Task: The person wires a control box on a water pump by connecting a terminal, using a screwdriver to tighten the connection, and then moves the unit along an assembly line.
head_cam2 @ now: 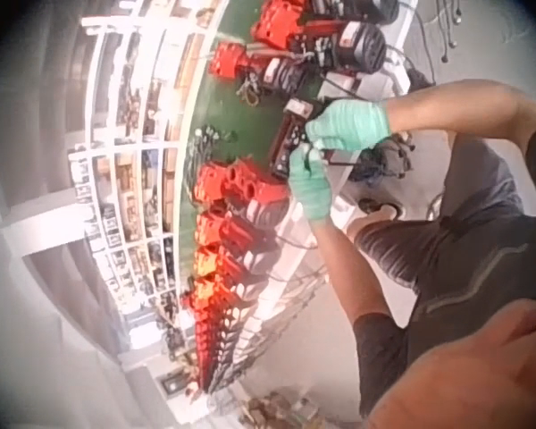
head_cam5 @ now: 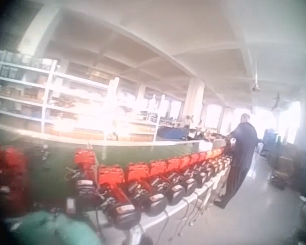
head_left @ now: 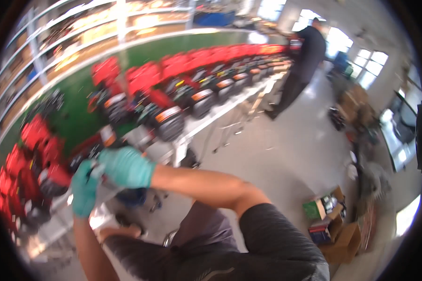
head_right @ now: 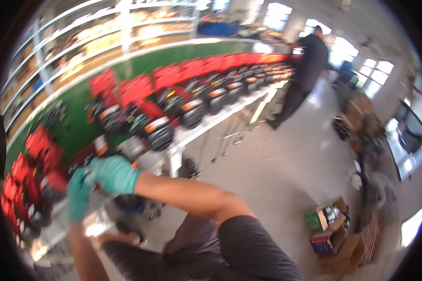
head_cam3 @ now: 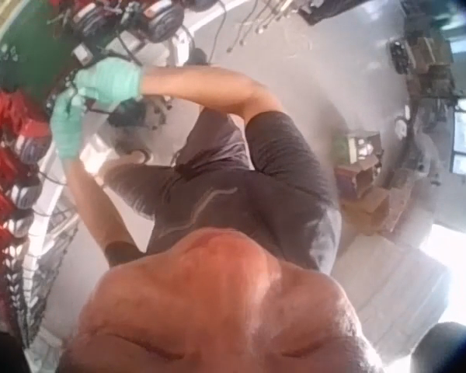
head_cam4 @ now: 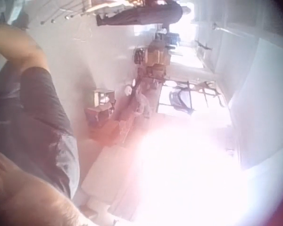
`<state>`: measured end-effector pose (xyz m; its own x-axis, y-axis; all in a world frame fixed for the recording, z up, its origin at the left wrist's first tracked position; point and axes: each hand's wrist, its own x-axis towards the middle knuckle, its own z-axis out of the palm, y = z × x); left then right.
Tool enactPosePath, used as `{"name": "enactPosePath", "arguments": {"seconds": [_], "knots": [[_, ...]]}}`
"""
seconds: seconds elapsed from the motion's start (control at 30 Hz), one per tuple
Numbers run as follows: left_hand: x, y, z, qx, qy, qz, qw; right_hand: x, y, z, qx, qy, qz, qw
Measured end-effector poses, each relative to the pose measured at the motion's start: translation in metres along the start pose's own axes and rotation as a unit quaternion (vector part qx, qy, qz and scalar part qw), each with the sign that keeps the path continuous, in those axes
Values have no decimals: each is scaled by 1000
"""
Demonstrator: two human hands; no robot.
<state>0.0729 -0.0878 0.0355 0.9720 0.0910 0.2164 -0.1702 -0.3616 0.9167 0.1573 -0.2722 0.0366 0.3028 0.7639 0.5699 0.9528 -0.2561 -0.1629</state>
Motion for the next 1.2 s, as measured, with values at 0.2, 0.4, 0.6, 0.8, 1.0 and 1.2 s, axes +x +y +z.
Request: {"name": "enactPosePath", "arguments": {"seconds": [0.2, 0.4, 0.6, 0.8, 1.0, 1.2], "knots": [[21, -3, 15, 142, 4, 105, 984, -16, -11, -23, 551, 57, 452, 699], [20, -13, 12, 59, 0, 54, 997, -24, 9, -9, 221, 100, 210, 947], [18, -19, 8, 17, -13, 57, 998, -15, 28, -15, -91, 53, -61, 993], [20, -23, 15, 19, 25, 116, 993, -10, 14, -10, 86, 40, 113, 989], [20, -23, 14, 63, 43, 131, 988, -12, -3, -19, 492, -55, 455, 740], [20, -21, 13, 35, 24, 132, 990, -13, 16, -14, 35, 83, 23, 996]]}}
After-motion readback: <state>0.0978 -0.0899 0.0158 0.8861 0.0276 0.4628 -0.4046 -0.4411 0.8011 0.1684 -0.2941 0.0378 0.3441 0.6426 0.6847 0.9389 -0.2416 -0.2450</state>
